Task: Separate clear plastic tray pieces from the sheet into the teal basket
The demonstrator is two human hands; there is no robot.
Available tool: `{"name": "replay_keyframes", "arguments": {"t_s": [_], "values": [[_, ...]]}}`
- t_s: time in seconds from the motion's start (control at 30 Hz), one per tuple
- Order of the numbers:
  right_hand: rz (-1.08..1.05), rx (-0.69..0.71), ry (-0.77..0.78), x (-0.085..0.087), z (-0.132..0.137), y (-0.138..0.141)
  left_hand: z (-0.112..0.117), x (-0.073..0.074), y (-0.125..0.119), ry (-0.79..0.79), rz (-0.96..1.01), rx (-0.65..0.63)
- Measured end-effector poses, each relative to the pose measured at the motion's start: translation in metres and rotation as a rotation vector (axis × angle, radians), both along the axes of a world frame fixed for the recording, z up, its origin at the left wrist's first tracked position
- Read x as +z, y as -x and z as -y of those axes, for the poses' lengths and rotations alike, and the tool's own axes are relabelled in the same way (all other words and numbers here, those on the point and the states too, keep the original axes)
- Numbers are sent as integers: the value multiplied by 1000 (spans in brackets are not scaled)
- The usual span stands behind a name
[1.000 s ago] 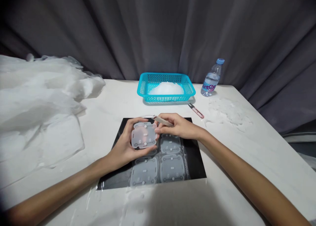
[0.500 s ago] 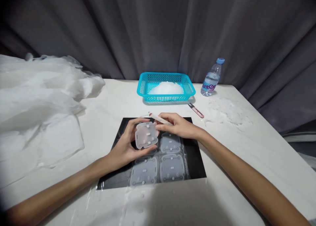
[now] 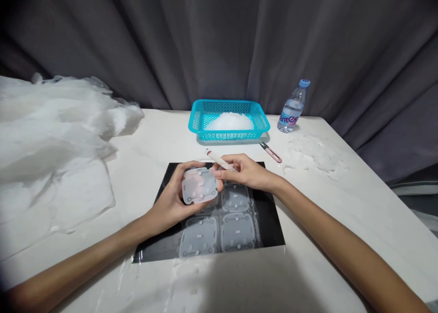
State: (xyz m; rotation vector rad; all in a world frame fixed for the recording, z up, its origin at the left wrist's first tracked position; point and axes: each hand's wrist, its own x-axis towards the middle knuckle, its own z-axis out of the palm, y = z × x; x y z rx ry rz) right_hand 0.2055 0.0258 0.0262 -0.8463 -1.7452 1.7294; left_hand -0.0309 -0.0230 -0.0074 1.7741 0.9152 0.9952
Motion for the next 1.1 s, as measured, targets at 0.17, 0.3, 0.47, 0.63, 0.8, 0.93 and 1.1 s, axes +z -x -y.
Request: {"name": "replay_keyframes", "arguments": {"t_s": [0.17, 0.3, 0.47, 0.63, 0.8, 0.93, 1.1], "values": [[-2, -8, -5, 1, 0, 0, 0, 0, -1, 7, -4, 12], [6, -10, -26, 2, 1, 0, 0, 0, -1, -26, -33, 17], [2, -6, -62, 3, 1, 2, 0, 0, -1, -46, -48, 9], [-32, -16, -113, 0, 0, 2, 0, -1, 0, -68, -68, 21], [-33, -42, -178, -4, -2, 1, 0, -2, 0, -86, -79, 49], [-39, -48, -190, -4, -3, 0, -1, -2, -1, -28, -81, 54], [-33, -78, -205, -6, -4, -2, -2, -2, -2, 20, -40, 26]]}}
